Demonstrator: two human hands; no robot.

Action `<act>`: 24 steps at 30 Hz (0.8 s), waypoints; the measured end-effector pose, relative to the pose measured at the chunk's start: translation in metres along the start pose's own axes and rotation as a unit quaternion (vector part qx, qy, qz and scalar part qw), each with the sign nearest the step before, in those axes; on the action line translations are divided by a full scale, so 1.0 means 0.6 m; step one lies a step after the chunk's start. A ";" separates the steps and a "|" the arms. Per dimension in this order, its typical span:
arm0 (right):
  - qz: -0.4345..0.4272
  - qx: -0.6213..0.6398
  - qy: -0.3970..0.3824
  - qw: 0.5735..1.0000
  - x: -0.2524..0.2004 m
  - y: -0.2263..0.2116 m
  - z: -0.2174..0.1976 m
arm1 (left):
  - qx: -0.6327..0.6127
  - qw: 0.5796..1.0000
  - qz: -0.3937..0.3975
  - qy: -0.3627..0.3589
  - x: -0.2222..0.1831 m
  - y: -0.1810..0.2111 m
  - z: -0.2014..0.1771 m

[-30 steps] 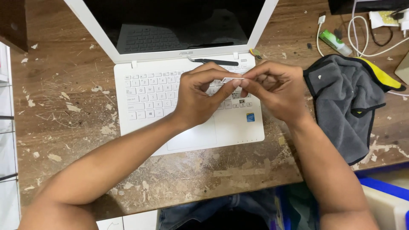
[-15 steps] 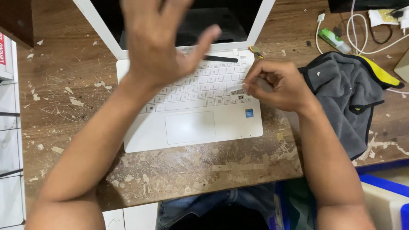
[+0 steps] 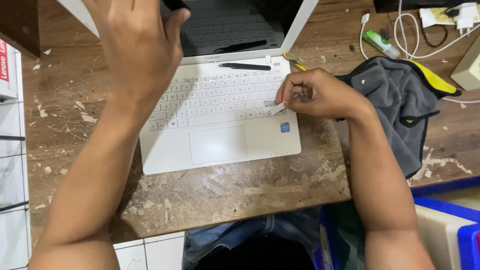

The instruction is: A person is performing maintenance on a laptop, including applying a small label and using a screwdriver on the casing.

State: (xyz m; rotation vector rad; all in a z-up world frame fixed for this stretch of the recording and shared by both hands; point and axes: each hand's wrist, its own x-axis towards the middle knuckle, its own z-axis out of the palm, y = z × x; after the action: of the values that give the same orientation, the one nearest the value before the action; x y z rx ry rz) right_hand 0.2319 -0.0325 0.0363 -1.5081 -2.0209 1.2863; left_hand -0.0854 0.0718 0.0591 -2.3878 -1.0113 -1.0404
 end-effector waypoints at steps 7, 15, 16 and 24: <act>0.069 -0.077 -0.023 0.994 -0.012 0.019 -0.023 | 0.029 0.987 0.021 0.156 -0.052 0.073 -0.043; 0.175 -0.109 -0.030 0.978 -0.030 0.032 -0.046 | 0.026 0.986 0.041 0.158 -0.151 0.105 -0.056; 0.173 -0.149 -0.044 0.973 -0.028 0.048 -0.049 | 0.022 0.986 0.053 0.155 -0.157 0.110 -0.064; 0.144 -0.142 0.038 0.979 -0.029 0.042 -0.049 | -0.029 0.995 0.064 0.077 -0.183 0.136 -0.125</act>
State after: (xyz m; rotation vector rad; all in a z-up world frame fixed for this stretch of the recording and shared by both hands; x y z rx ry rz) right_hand 0.2746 -0.0331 0.0369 -2.0108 -2.0612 1.0470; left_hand -0.1155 -0.0780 0.0256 -2.3412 -0.7747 -1.2004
